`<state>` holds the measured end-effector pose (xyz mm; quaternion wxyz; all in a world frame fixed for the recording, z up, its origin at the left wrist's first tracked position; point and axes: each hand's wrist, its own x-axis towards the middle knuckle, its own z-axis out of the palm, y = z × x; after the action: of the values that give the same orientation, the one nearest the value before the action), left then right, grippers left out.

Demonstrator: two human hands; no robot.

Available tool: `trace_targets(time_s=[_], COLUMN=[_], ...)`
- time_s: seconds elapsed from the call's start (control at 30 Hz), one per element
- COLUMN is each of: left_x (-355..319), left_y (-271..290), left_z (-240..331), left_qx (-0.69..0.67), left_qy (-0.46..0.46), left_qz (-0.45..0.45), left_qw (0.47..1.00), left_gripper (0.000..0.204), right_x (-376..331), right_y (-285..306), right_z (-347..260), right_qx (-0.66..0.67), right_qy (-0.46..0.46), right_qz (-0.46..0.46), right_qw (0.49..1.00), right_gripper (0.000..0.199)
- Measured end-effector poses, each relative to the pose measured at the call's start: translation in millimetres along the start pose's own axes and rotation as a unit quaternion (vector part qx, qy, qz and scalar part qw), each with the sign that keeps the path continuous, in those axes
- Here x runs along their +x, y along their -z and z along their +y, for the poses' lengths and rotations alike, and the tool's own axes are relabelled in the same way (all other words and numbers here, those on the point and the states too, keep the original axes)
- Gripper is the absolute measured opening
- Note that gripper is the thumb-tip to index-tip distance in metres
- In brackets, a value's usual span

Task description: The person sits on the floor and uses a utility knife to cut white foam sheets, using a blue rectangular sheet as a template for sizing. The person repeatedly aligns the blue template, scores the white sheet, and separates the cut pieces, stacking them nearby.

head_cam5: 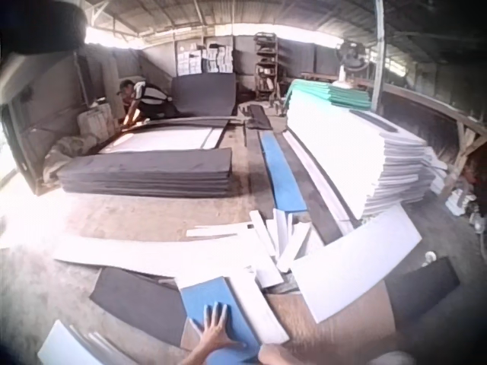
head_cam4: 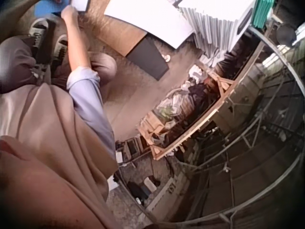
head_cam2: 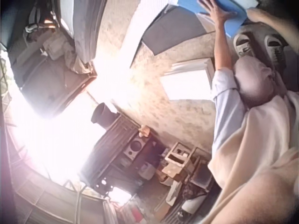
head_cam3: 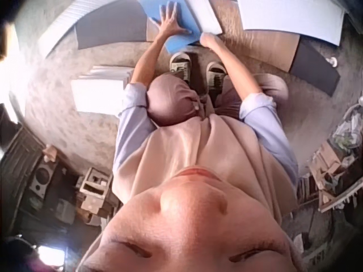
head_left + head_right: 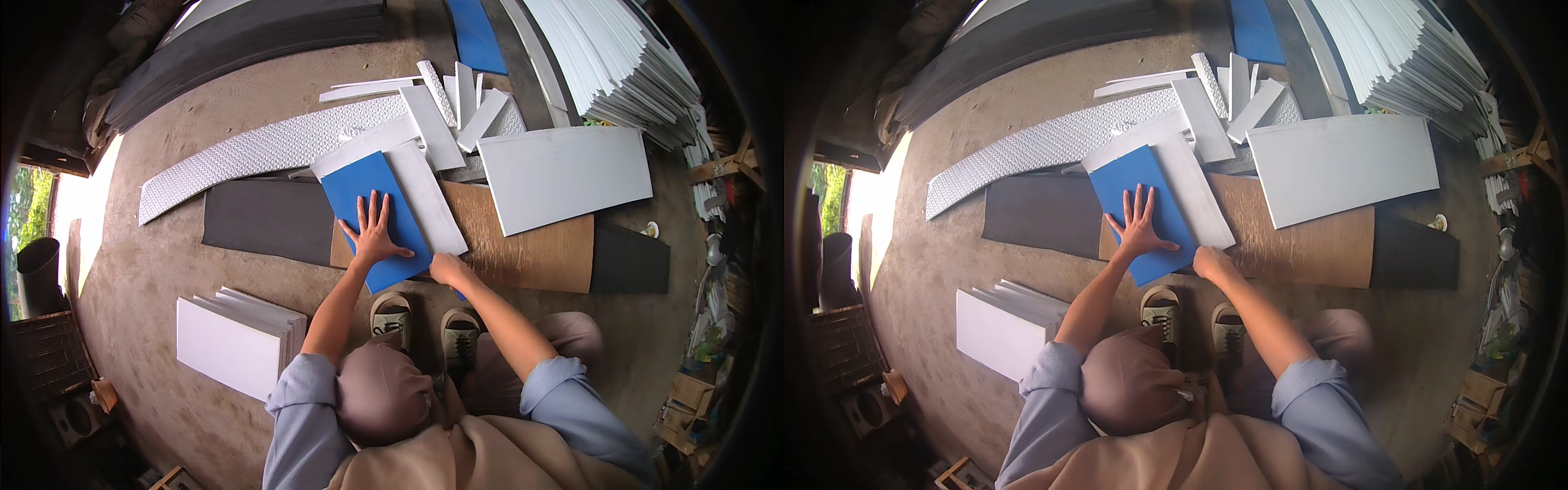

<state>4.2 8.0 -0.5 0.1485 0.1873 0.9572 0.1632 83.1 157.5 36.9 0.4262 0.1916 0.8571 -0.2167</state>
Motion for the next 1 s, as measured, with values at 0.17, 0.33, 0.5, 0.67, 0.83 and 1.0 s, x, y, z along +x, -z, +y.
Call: trace_targets(time_s=[0.17,0.33,0.5,0.67,0.83,1.0], left_x=[2,1,1,1,1,-7], left_y=[-3,-3,-2,-2,-6,-10], left_z=[5,-3,1,2,3,-6], left_qx=[0.007,0.019,0.013,0.004,-0.015,-0.032], left_qy=[-0.012,-0.011,-0.012,-0.014,-0.007,0.006], left_qz=[-0.005,0.0,0.009,0.01,0.039,0.082], left_qw=[1.0,1.0,1.0,1.0,0.999,0.996], left_gripper=[0.137,0.136,0.136,0.134,0.126,0.091], right_x=[-7,-23,-20,31,36,40], right_y=[-44,-60,-28,17,8,-9], right_z=[36,54,75,88,54,-8], right_qx=[0.026,-0.006,0.075,-0.05,-0.02,0.062], right_qy=[0.061,0.131,0.116,0.012,0.11,0.109], right_qz=[0.129,0.191,0.401,0.463,0.505,0.481], right_qw=[0.989,0.973,0.905,0.885,0.856,0.868], right_gripper=[0.028,0.027,0.025,0.028,0.054,0.059])
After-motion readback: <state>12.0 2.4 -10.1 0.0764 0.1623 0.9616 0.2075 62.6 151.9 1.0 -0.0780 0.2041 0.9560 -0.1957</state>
